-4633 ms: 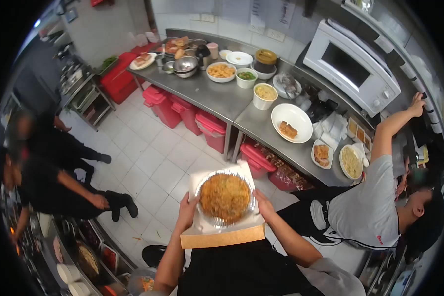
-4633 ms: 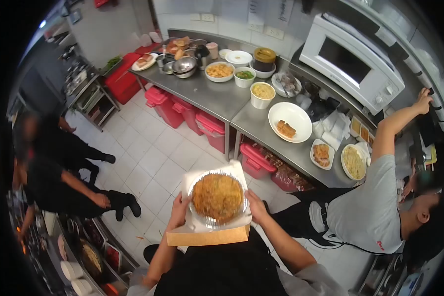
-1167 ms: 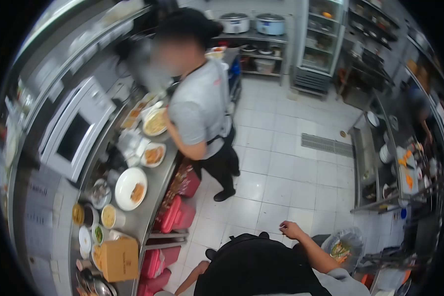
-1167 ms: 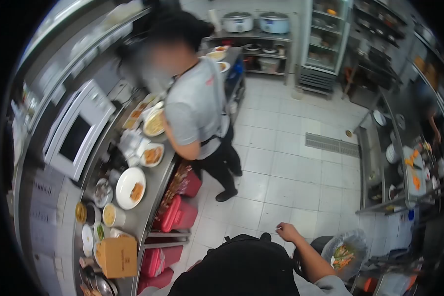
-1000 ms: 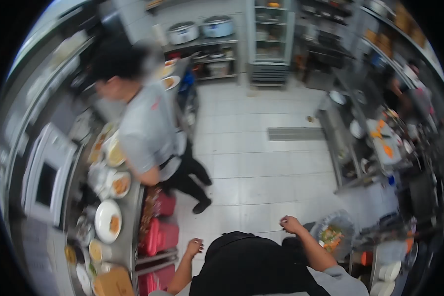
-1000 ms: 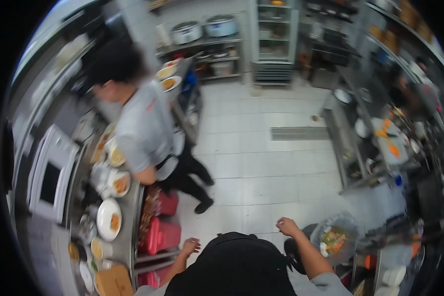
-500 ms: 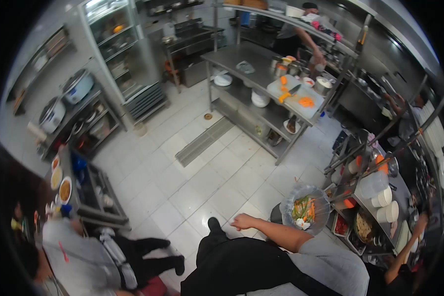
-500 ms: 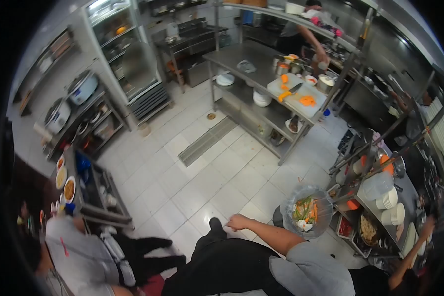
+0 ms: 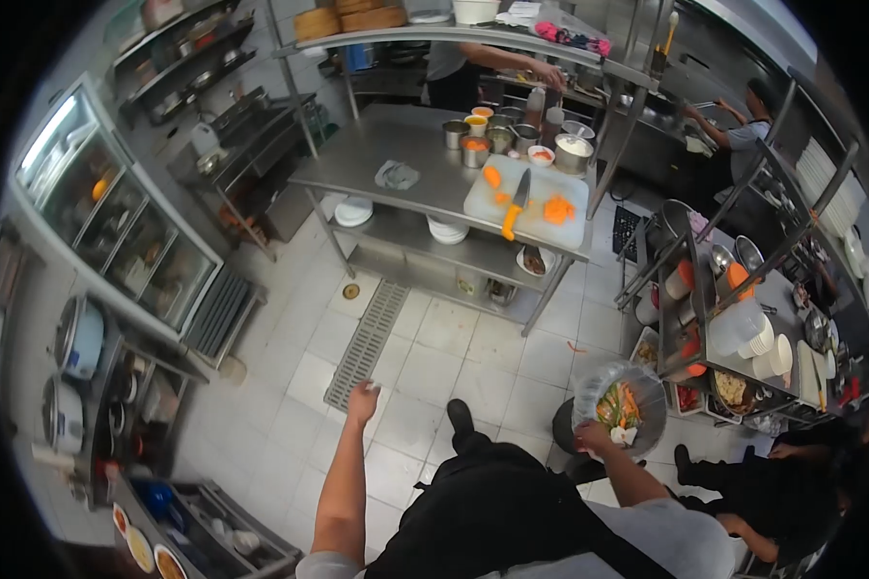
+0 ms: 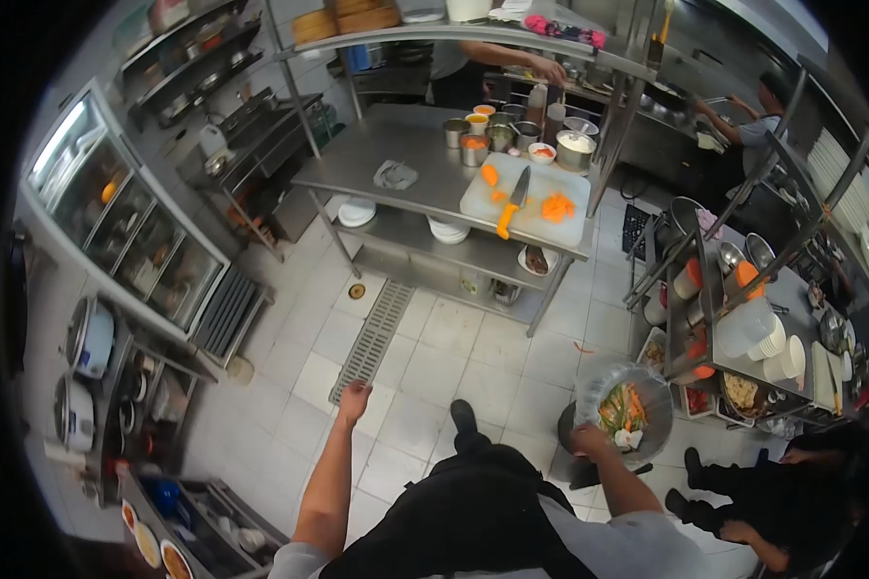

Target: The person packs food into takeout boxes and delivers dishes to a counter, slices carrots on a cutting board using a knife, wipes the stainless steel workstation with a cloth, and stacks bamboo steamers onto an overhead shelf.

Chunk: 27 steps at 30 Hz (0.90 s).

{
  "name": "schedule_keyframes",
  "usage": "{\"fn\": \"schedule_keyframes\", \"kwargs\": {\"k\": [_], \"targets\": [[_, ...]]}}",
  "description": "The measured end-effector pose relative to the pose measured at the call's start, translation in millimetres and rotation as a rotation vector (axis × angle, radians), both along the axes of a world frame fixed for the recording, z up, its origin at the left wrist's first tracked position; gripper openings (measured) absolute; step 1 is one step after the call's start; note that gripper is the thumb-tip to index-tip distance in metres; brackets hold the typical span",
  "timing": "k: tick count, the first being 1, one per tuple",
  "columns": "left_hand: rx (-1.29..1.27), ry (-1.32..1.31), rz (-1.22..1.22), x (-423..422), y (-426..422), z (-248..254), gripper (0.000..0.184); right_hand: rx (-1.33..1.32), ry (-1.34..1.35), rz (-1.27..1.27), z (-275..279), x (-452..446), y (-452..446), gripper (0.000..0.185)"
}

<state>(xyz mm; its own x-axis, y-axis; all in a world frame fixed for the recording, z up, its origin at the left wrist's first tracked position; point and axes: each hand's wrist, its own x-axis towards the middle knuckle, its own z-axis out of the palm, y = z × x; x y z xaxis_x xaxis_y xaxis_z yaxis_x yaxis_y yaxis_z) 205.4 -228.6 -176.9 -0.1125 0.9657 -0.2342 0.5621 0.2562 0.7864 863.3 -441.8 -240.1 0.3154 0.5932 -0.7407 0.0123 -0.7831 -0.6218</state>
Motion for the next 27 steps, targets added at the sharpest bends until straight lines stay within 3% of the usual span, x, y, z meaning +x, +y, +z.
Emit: {"fn": "schedule_keyframes", "kwargs": {"k": [1, 4, 6, 9, 11, 13, 18, 20, 21, 23, 25, 27], "targets": [[0.099, -0.053, -0.035, 19, 52, 6, 0.049, 0.037, 0.006, -0.017, 56, -44, 26, 0.035], [0.315, -0.021, -0.151, 84, 165, 49, 0.06, 0.284, -0.071, 0.065, 63, -87, 112, 0.032], [0.247, -0.006, -0.218, 120, 206, 109, 0.071, 0.351, -0.014, 0.065, 99, -115, 193, 0.028], [0.17, -0.073, -0.227, 133, 305, 134, 0.082, 0.513, 0.102, 0.164, 149, -145, 297, 0.026], [0.139, -0.334, -0.172, 135, 354, 190, 0.093, 0.527, 0.149, 0.18, 169, -173, 344, 0.025], [0.227, -0.361, -0.095, 132, 428, 192, 0.103, 0.561, 0.227, 0.218, 169, -203, 372, 0.024], [0.231, -0.013, -0.108, 134, 619, 167, 0.106, 0.393, 0.374, 0.224, 163, -267, 393, 0.03], [0.137, 0.237, -0.084, 154, 663, 163, 0.095, 0.333, 0.376, 0.041, 158, -286, 391, 0.032], [0.091, 0.361, -0.078, 166, 686, 164, 0.09, 0.33, 0.298, -0.023, 129, -292, 384, 0.032], [0.466, 0.53, -0.255, 184, 706, 86, 0.063, 0.258, 0.192, -0.231, 108, -308, 370, 0.032], [0.851, 0.331, -0.622, 210, 666, 23, 0.039, 0.223, 0.223, -0.482, 137, -336, 369, 0.033], [0.777, -0.13, -1.037, 228, 584, 40, 0.038, 0.211, 0.201, -0.613, 159, -368, 384, 0.033]]}}
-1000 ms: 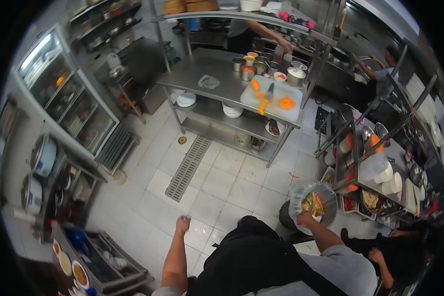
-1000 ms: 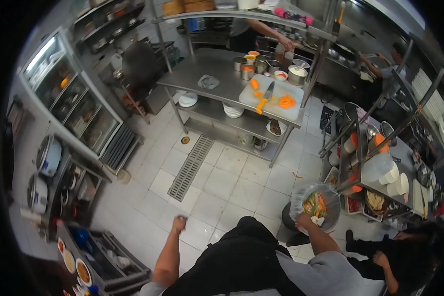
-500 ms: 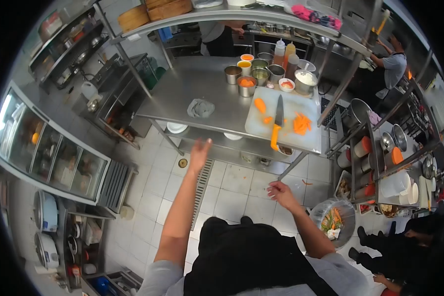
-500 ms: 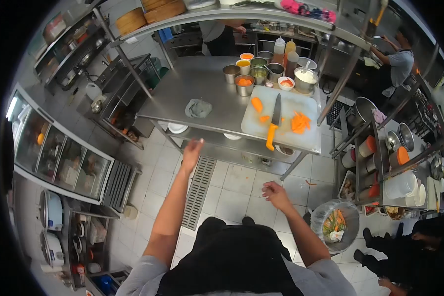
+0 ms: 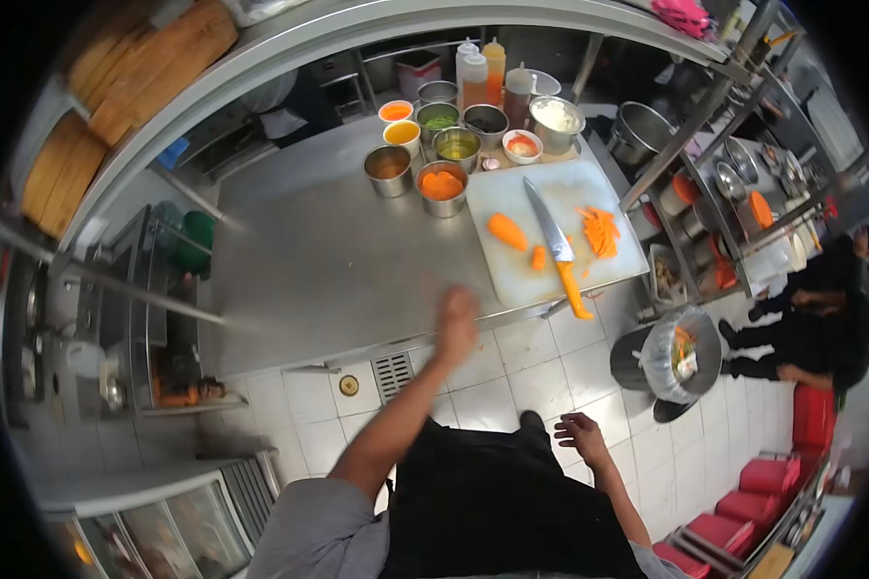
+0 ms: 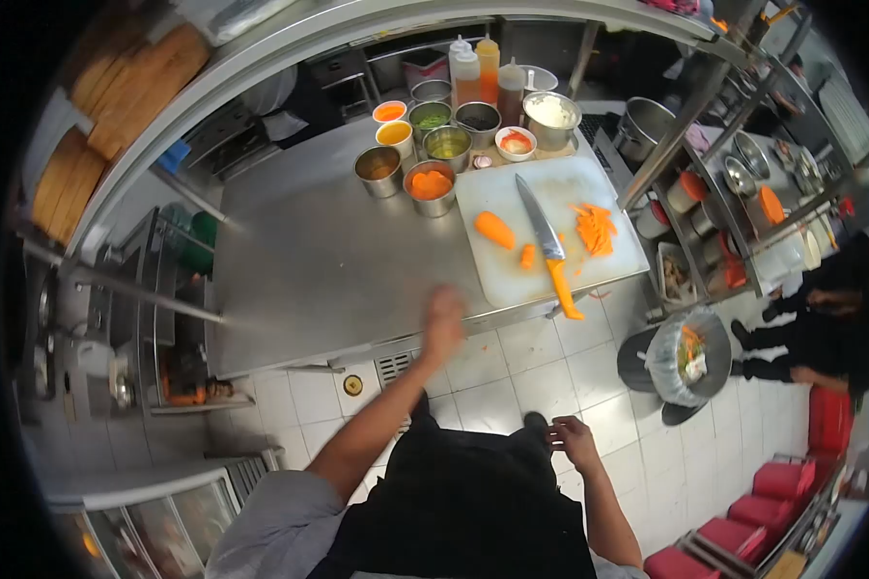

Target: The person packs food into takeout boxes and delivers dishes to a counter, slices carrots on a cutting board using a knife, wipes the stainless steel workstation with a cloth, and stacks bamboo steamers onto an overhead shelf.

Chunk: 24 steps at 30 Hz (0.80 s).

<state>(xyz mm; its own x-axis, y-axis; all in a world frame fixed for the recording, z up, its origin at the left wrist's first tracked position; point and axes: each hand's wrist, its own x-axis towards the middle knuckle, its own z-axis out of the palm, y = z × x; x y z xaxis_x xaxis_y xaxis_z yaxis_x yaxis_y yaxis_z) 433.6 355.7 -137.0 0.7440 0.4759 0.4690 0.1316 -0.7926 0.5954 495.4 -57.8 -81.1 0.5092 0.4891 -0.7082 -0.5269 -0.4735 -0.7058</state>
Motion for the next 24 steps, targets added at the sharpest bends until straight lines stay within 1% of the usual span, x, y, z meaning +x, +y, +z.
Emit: {"fn": "schedule_keyframes", "kwargs": {"k": [1, 3, 5, 6, 7, 8, 9, 10, 12, 13, 14, 15, 16, 18, 19, 20, 21, 22, 23, 24], "targets": [[-0.102, -0.09, -0.281, -7, -29, 16, 0.039, -0.013, -0.002, -0.034, 8, -15, 8, 0.033], [-0.61, 0.101, -0.552, -51, -47, 71, 0.046, -0.034, -0.004, -0.041, 16, -37, 37, 0.033], [-0.501, 0.058, -0.453, -105, 9, 89, 0.055, -0.055, 0.006, -0.042, 18, -67, 60, 0.032], [-0.131, 0.083, -0.201, -134, 57, 92, 0.059, -0.03, 0.005, 0.002, 12, -78, 66, 0.032], [-0.257, 0.011, -0.12, -170, 124, 85, 0.072, -0.025, 0.03, 0.021, 14, -88, 74, 0.032], [-0.057, 0.08, 0.125, -208, 197, 73, 0.075, -0.02, 0.051, 0.035, 19, -96, 86, 0.033], [0.109, 0.171, 0.376, -245, 269, 62, 0.086, -0.017, 0.073, 0.04, 25, -104, 98, 0.033], [-0.246, -0.103, 0.515, -269, 331, 38, 0.078, -0.095, -0.006, 0.112, 33, -111, 109, 0.033], [-0.152, 0.077, 0.566, -257, 393, 46, 0.067, -0.1, -0.038, 0.167, 30, -116, 110, 0.03], [-0.079, 0.186, 0.606, -237, 398, 51, 0.064, -0.104, -0.041, 0.198, 34, -115, 111, 0.03], [-0.003, 0.287, 0.657, -217, 399, 53, 0.061, -0.104, -0.118, 0.168, 42, -112, 113, 0.029], [0.07, 0.254, 0.542, -190, 376, 41, 0.059, -0.106, -0.202, 0.147, 49, -104, 116, 0.028], [0.141, 0.223, 0.429, -163, 333, 28, 0.057, -0.063, -0.258, 0.046, 54, -95, 120, 0.026], [0.096, 0.194, 0.189, -126, 251, 54, 0.057, -0.043, -0.455, -0.121, 73, -69, 134, 0.022], [0.026, 0.204, 0.037, -116, 222, 63, 0.057, -0.014, -0.538, -0.212, 77, -52, 143, 0.02], [-0.044, 0.217, -0.116, -111, 203, 70, 0.057, -0.095, -0.673, -0.185, 85, -30, 151, 0.02], [0.005, 0.257, -0.162, -111, 197, 76, 0.058, -0.14, -0.867, -0.205, 104, -13, 166, 0.02], [0.057, 0.298, -0.205, -111, 193, 82, 0.06, -0.125, -1.016, -0.264, 108, 5, 180, 0.019], [0.112, 0.338, -0.242, -110, 191, 87, 0.062, -0.122, -1.071, -0.264, 113, 26, 192, 0.02], [0.183, 0.369, -0.058, -111, 192, 89, 0.062, -0.118, -1.125, -0.261, 116, 46, 202, 0.021]]}}
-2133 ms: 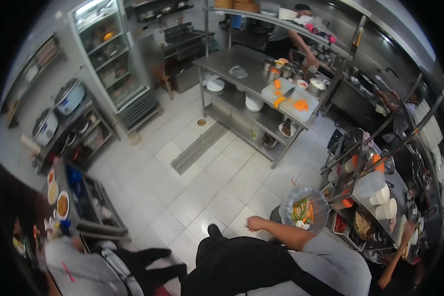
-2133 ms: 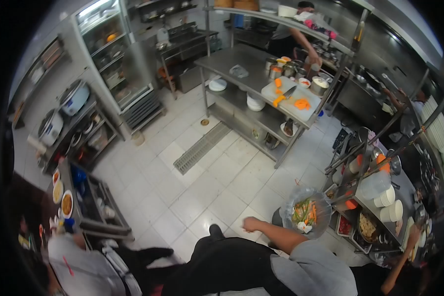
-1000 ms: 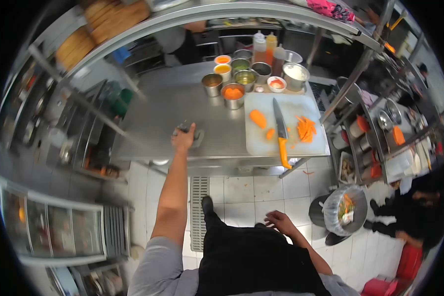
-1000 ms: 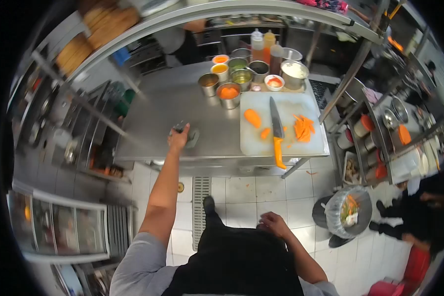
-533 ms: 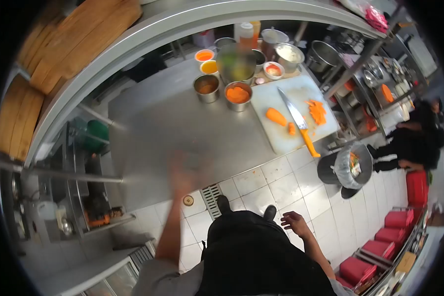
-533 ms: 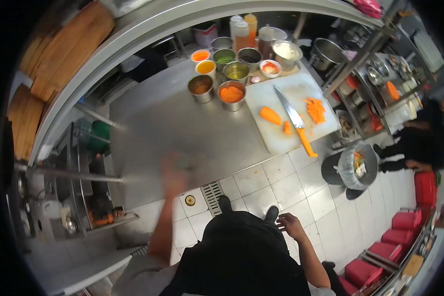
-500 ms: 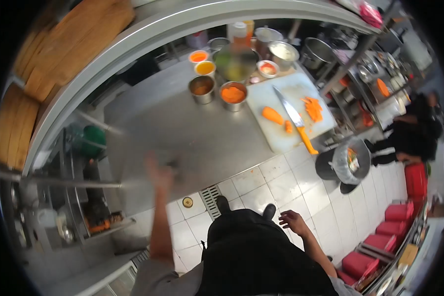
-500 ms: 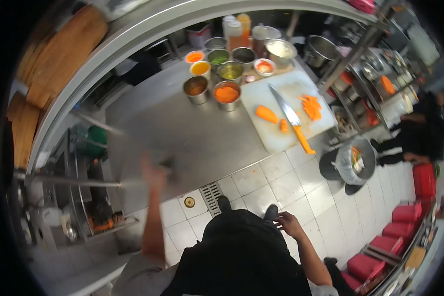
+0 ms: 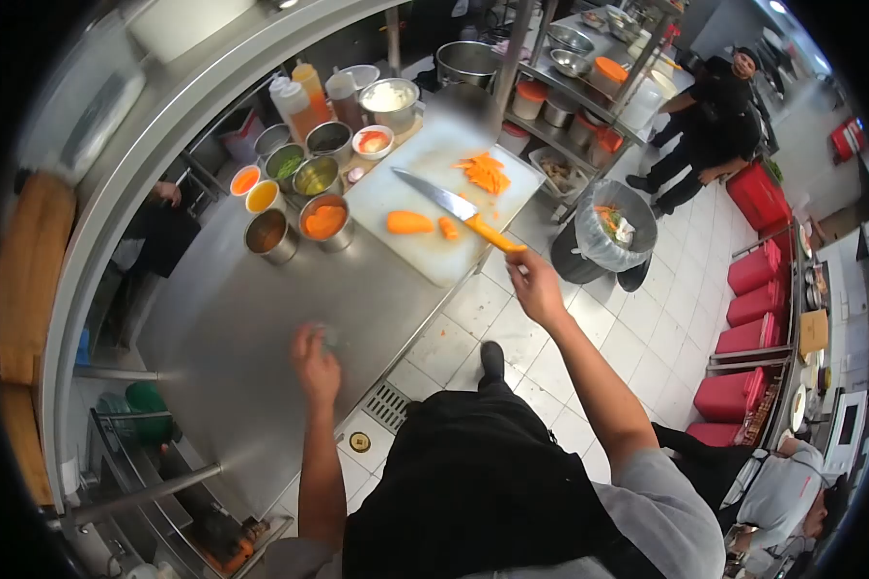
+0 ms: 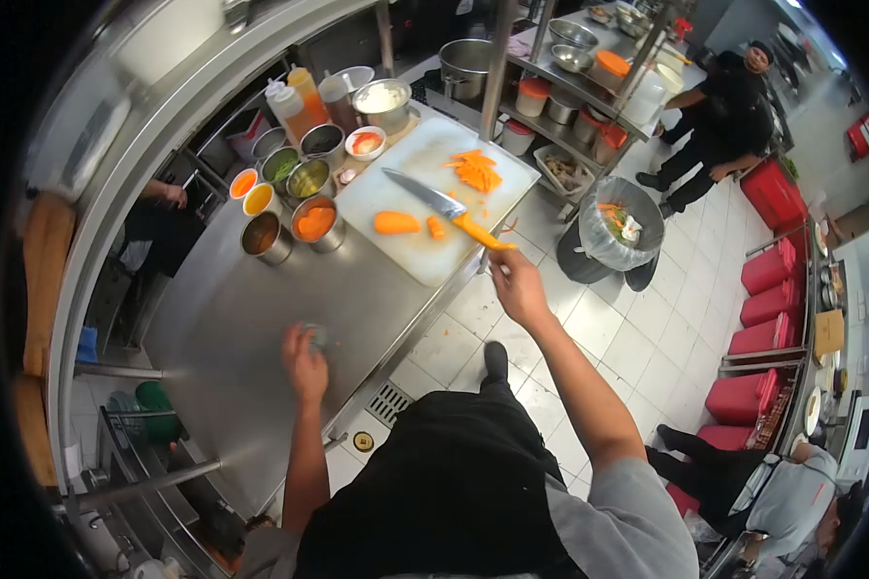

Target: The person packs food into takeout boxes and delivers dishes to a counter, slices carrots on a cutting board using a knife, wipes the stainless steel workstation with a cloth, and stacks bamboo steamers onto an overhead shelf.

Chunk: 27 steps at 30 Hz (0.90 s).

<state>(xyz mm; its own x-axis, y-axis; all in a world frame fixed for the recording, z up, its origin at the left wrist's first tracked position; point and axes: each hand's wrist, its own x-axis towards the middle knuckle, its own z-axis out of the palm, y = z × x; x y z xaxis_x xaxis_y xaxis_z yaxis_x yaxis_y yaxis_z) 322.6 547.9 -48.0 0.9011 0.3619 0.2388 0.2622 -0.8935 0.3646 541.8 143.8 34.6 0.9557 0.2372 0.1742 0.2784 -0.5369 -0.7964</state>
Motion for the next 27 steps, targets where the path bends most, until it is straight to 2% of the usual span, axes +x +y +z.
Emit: {"fn": "schedule_keyframes", "kwargs": {"k": [2, 3, 5, 7, 9, 11, 15, 16, 19, 23, 24, 27], "targets": [[0.205, 0.017, 0.344, 3, 1, 5, 0.063, -0.174, -0.235, 0.045, -20, 40, 12, 0.029], [0.178, -0.027, 0.292, 13, -10, 25, 0.063, -0.195, -0.233, 0.086, -26, 56, 19, 0.037], [0.125, -0.107, 0.203, 35, -48, 78, 0.063, -0.291, -0.278, 0.132, -52, 86, 28, 0.04], [-0.257, -0.051, 0.054, 68, -86, 67, 0.06, -0.374, -0.235, 0.171, -60, 101, 39, 0.044], [-0.517, -0.092, -0.137, 115, -133, 64, 0.057, -0.413, -0.233, 0.21, -71, 113, 41, 0.051], [-0.588, -0.105, -0.238, 164, -171, 64, 0.055, -0.38, -0.221, 0.249, -80, 124, 37, 0.054], [-0.384, -0.087, -0.233, 228, -201, 47, 0.052, -0.048, 0.161, 0.326, -30, 117, 3, 0.051], [-0.358, -0.118, -0.223, 238, -204, 39, 0.051, -0.035, 0.143, 0.351, -32, 115, -11, 0.046], [-0.348, -0.13, -0.177, 260, -212, 27, 0.046, 0.031, 0.411, 0.429, -26, 117, -45, 0.042], [-0.314, -0.161, -0.128, 273, -221, 16, 0.038, -0.029, 0.416, 0.491, -30, 142, -66, 0.04], [-0.349, -0.174, -0.108, 276, -223, 13, 0.037, -0.031, 0.334, 0.47, -36, 145, -67, 0.039], [-0.444, -0.212, -0.083, 289, -226, 13, 0.033, -0.042, 0.31, 0.414, -28, 143, -68, 0.038]]}}
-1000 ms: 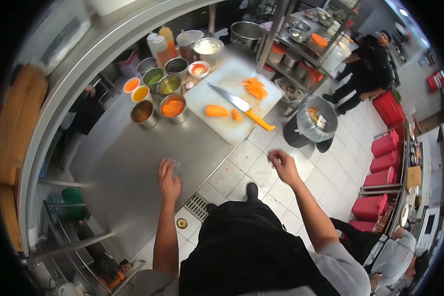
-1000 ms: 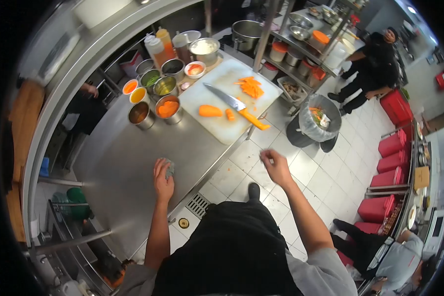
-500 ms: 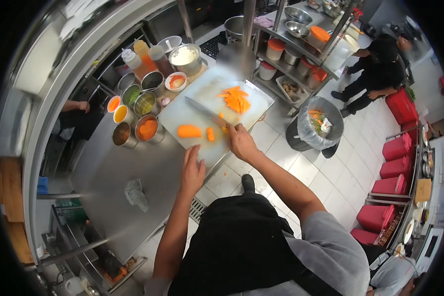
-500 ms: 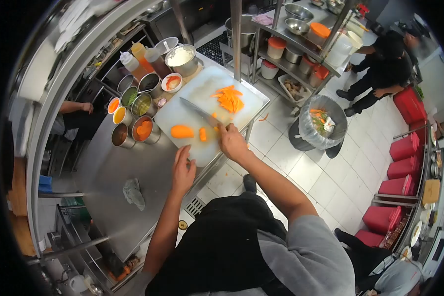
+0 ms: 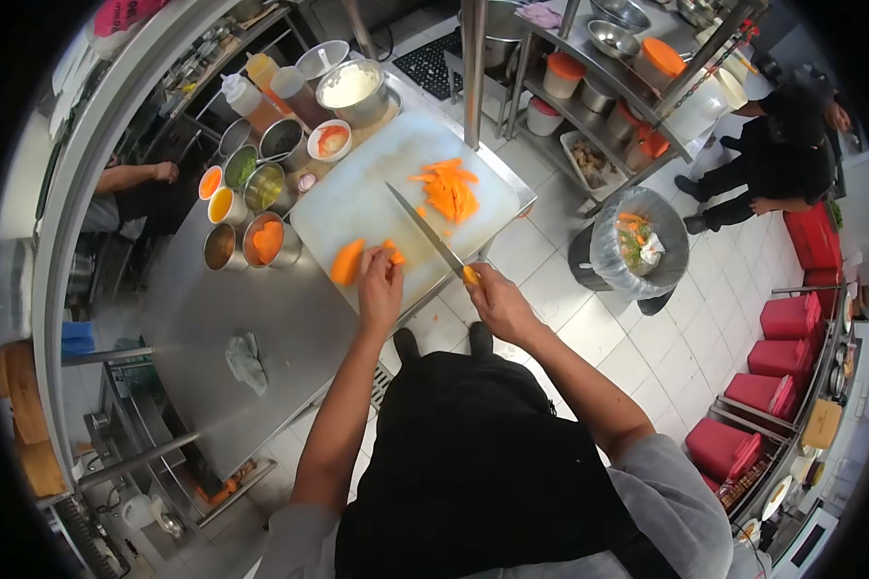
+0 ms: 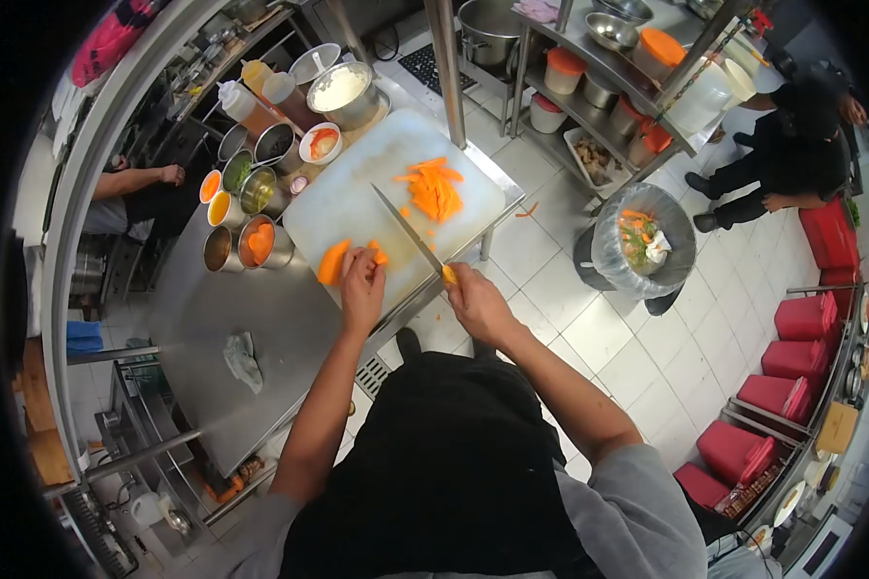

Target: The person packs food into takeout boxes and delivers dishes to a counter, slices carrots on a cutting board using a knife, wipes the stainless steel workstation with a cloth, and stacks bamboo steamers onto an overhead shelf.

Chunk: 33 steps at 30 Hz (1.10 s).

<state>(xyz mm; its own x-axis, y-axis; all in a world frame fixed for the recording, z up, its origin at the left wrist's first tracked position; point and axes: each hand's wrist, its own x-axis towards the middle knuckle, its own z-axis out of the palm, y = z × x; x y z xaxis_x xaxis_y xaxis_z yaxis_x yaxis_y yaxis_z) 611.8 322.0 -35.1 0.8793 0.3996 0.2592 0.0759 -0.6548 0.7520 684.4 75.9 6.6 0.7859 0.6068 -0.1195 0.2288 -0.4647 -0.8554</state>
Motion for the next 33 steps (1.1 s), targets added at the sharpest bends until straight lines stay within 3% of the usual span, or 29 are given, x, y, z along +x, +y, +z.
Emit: {"fn": "schedule_keyframes", "kwargs": {"k": [5, 10, 16, 25, 28, 33], "targets": [[-0.213, 0.009, -0.069, 9, 6, 16, 0.028, -0.155, -0.087, 0.048, -12, -31, 7, 0.036], [-0.075, 0.038, -0.184, 10, 26, 15, 0.022, -0.243, -0.128, 0.07, 21, -32, 17, 0.033], [-0.068, 0.013, -0.238, 16, 32, 4, 0.024, -0.431, -0.199, 0.168, 0, -36, 31, 0.027], [0.015, -0.047, -0.27, 20, 36, 0, 0.024, -0.481, -0.277, 0.145, 3, -54, 35, 0.03], [0.045, -0.047, -0.273, 17, 37, -1, 0.024, -0.502, -0.236, 0.164, 48, -57, 31, 0.027], [0.063, -0.093, -0.266, 18, 39, -5, 0.026, -0.545, -0.202, 0.169, 60, -65, 17, 0.025]]}}
